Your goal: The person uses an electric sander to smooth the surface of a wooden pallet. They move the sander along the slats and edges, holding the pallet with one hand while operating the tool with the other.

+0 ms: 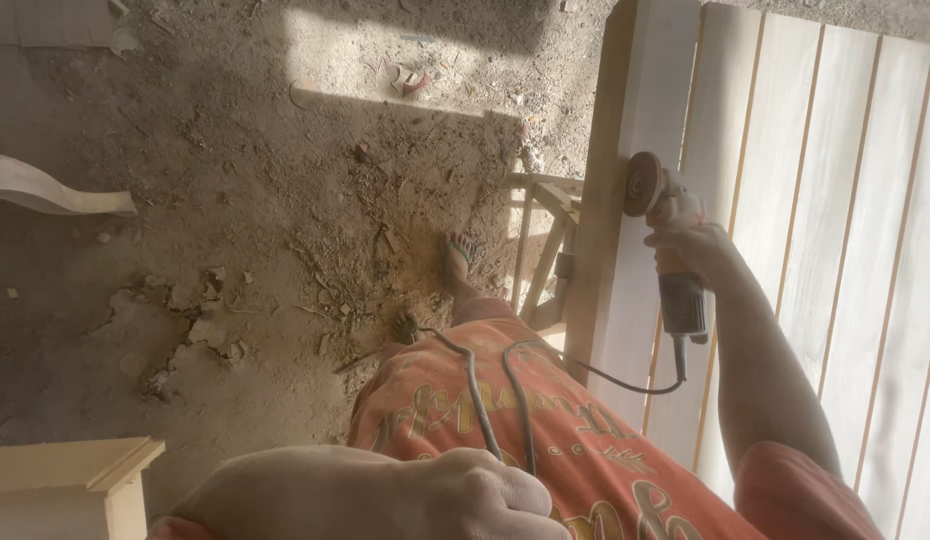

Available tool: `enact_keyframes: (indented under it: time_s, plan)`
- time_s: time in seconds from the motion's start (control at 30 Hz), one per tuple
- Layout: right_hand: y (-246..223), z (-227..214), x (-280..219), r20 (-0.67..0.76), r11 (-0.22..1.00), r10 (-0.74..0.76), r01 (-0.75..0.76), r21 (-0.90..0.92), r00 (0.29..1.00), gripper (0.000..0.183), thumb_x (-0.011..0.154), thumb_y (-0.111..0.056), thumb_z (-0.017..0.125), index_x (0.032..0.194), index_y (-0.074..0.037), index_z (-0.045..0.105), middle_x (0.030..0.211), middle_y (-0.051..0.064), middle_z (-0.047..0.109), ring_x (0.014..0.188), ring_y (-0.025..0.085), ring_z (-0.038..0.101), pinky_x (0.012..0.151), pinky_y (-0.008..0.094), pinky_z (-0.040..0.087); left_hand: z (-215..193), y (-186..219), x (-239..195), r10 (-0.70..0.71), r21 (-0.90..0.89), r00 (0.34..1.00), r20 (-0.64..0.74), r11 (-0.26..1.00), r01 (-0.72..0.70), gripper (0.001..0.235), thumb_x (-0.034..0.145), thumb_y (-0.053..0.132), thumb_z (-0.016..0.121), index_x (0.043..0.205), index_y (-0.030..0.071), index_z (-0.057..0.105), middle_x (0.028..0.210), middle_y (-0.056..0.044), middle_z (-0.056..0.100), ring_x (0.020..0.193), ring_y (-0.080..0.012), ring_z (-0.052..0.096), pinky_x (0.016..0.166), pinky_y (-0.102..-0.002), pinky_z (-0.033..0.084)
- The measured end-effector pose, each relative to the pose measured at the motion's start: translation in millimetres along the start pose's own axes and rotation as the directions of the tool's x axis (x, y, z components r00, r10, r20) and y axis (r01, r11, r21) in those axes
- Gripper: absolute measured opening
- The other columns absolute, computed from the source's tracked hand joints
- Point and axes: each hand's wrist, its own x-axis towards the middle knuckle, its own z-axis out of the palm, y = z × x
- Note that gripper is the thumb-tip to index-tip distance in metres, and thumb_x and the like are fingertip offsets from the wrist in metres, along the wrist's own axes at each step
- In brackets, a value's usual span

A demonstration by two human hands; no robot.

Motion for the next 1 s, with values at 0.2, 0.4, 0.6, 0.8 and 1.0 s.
enact_keyframes:
  time_s: [0.2, 0.4, 0.6, 0.8, 1.0]
  plan:
    - [134, 25, -104, 0.048, 0.997, 0.053, -0.055, 0.046, 0.997, 0.032, 0.074, -0.017, 0.08, 0.101, 0.0, 0.077, 0.084, 0.012, 0.07, 0.072, 0.023, 0.067, 0.061, 0.039, 0.053, 8, 15, -18, 0.073, -0.081, 0.993, 0.096, 0.995, -0.065, 0.016, 0.093, 0.002, 0.059, 0.081, 0.003, 0.049, 0.081, -0.005, 0.05, 0.068, -0.0161, 0.058, 0.06, -0.032, 0.053]
    - [157, 40, -140, 0.016, 0.998, 0.036, -0.037, 0.054, 0.999, 0.033, 0.068, -0.015, 0.082, 0.098, 0.0, 0.078, 0.082, 0.01, 0.071, 0.07, 0.021, 0.067, 0.059, 0.037, 0.053, -4, 12, -8, 0.122, -0.075, 0.982, 0.146, 0.991, -0.112, 0.025, 0.096, 0.0, 0.061, 0.077, 0.004, 0.046, 0.081, -0.005, 0.05, 0.067, -0.015, 0.057, 0.06, -0.031, 0.053]
    - [65, 19, -38, -0.029, 0.999, -0.042, 0.043, 0.032, 0.999, 0.032, 0.075, -0.015, 0.084, 0.1, 0.003, 0.076, 0.091, 0.011, 0.071, 0.082, 0.02, 0.068, 0.066, 0.035, 0.053, -19, -10, 13, 0.088, -0.069, 0.99, 0.111, 0.994, -0.08, 0.02, 0.097, -0.001, 0.06, 0.081, 0.005, 0.05, 0.08, -0.004, 0.053, 0.064, -0.0147, 0.058, 0.057, -0.031, 0.053]
    - [-88, -14, 80, -0.046, 0.998, -0.036, 0.033, -0.061, 0.998, 0.048, 0.081, -0.018, 0.084, 0.121, 0.0, 0.067, 0.109, 0.013, 0.067, 0.096, 0.025, 0.068, 0.074, 0.039, 0.057, -22, -38, 32, -0.077, -0.052, 0.996, 0.038, 0.996, 0.079, 0.016, 0.102, 0.004, 0.06, 0.087, 0.005, 0.054, 0.075, -0.004, 0.052, 0.066, -0.0162, 0.061, 0.058, -0.031, 0.055]
    - [-186, -37, 157, 0.042, 0.994, -0.112, 0.113, -0.008, 0.993, 0.046, 0.084, -0.017, 0.078, 0.126, -0.006, 0.062, 0.105, 0.011, 0.065, 0.09, 0.024, 0.069, 0.072, 0.038, 0.06, -29, -53, 47, -0.232, -0.072, 0.971, -0.053, 0.971, 0.228, 0.014, 0.106, 0.008, 0.059, 0.092, 0.006, 0.059, 0.071, -0.004, 0.051, 0.068, -0.0177, 0.064, 0.06, -0.032, 0.057]
